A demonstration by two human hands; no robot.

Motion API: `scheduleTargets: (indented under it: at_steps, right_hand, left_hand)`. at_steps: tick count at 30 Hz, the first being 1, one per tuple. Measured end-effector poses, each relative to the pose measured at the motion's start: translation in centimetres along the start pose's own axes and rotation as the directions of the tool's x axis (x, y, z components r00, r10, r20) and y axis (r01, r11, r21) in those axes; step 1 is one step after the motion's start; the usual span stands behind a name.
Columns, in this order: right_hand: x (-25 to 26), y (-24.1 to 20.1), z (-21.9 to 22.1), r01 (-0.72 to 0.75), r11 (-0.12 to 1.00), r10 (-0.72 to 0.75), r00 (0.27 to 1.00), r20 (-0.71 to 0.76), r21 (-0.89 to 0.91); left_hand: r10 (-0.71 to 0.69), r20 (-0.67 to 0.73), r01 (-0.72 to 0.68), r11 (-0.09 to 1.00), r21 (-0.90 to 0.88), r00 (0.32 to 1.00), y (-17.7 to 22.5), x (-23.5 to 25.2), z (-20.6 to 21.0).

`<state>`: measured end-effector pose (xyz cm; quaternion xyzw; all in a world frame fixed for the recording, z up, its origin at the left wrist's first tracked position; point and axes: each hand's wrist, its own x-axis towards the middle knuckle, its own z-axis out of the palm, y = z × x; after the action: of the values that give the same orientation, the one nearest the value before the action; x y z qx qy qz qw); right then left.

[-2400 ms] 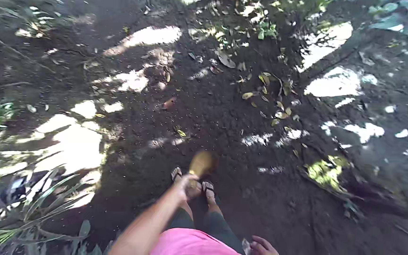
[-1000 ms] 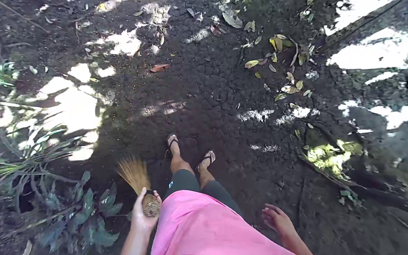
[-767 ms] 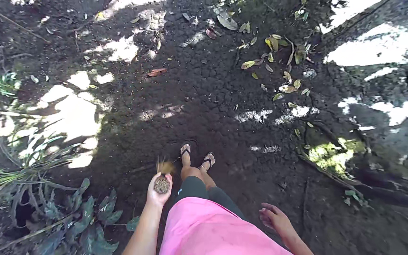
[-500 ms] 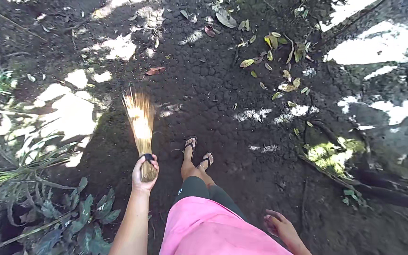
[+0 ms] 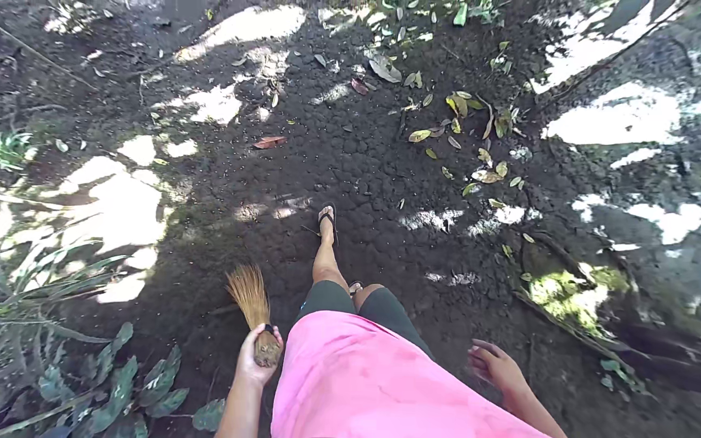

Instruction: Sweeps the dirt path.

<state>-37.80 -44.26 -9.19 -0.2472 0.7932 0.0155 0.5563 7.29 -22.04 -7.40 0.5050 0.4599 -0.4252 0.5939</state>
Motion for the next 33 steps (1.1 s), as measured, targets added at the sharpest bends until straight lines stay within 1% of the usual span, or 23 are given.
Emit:
scheduleTargets:
  at_steps: [2, 4, 9, 11, 14, 17, 19, 20, 22, 24, 26, 28, 29, 31, 33]
  right_hand:
    - [0.2, -1.3, 0.3, 0.003, 1.000, -0.003, 1.000, 0.007, -0.017]
    - [0.5, -2.3, 0.6, 0.011, 0.999, -0.010, 1.000, 0.022, -0.050]
    - [-0.2, -4.5, 2.4, 0.042, 0.995, -0.036, 0.997, 0.067, -0.085]
    - [-1.1, -4.9, 3.0, 0.056, 0.994, -0.047, 0.994, 0.099, -0.095]
    - [-1.9, -4.4, 3.4, 0.035, 0.994, -0.021, 0.992, 0.127, -0.108]
    - [-2.9, -2.9, 3.0, -0.013, 0.994, 0.026, 0.992, 0.124, -0.107]
    - [-3.7, -1.6, 2.2, -0.038, 0.994, 0.049, 0.992, 0.118, -0.099]
    - [-3.9, -0.8, 1.8, -0.051, 0.994, 0.062, 0.991, 0.116, -0.098]
    - [-4.3, 0.8, 0.9, -0.084, 0.992, 0.094, 0.990, 0.101, -0.099]
    - [-4.6, 2.3, 0.1, -0.124, 0.987, 0.131, 0.989, 0.075, -0.098]
    - [-4.6, 3.0, -0.5, -0.169, 0.981, 0.175, 0.983, 0.063, -0.098]
    - [-4.5, 3.2, -0.6, -0.186, 0.979, 0.190, 0.980, 0.051, -0.081]
    - [-4.6, 3.3, -0.8, -0.185, 0.980, 0.188, 0.981, 0.041, -0.073]
    - [-5.1, 2.7, -0.9, -0.184, 0.981, 0.186, 0.982, 0.033, -0.054]
    - [-5.7, 2.2, -0.6, -0.180, 0.983, 0.181, 0.983, 0.039, -0.031]
  left_hand:
    - [-0.006, 0.011, 0.006, 1.000, 0.028, 1.000, -0.6, 0.5, -0.3]
    - [-0.023, 0.004, 0.023, 0.999, 0.034, 1.000, -0.4, 0.8, -0.5]
    - [-0.037, 0.002, 0.037, 0.999, 0.017, 0.999, 1.8, 0.3, 0.1]
    - [-0.036, 0.002, 0.036, 0.998, 0.051, 0.999, 2.6, 0.0, 0.5]
    - [-0.041, -0.030, 0.044, 0.991, 0.128, 0.999, 3.7, -0.4, 0.6]
    - [-0.030, -0.086, 0.041, 0.992, 0.123, 0.996, 4.5, -1.3, 0.9]
    - [-0.011, -0.127, 0.023, 0.996, 0.090, 0.992, 3.7, -2.0, 2.0]
    - [-0.006, -0.127, 0.019, 0.995, 0.095, 0.992, 2.9, -2.4, 3.2]
    - [-0.024, -0.074, 0.035, 0.987, 0.155, 0.997, 0.3, -3.0, 7.1]
    - [-0.118, 0.041, 0.106, 0.967, 0.232, 0.992, -2.4, -2.9, 11.9]
    - [-0.247, 0.160, 0.191, 0.935, 0.299, 0.956, -4.4, -2.4, 16.4]
    - [-0.297, 0.269, 0.206, 0.925, 0.319, 0.916, -5.5, -2.4, 19.2]
    - [-0.294, 0.305, 0.191, 0.926, 0.325, 0.906, -6.0, -2.9, 19.4]
    - [-0.294, 0.377, 0.133, 0.908, 0.398, 0.878, -6.9, -4.7, 17.7]
    - [-0.334, 0.389, 0.121, 0.869, 0.480, 0.859, -7.7, -7.8, 15.6]
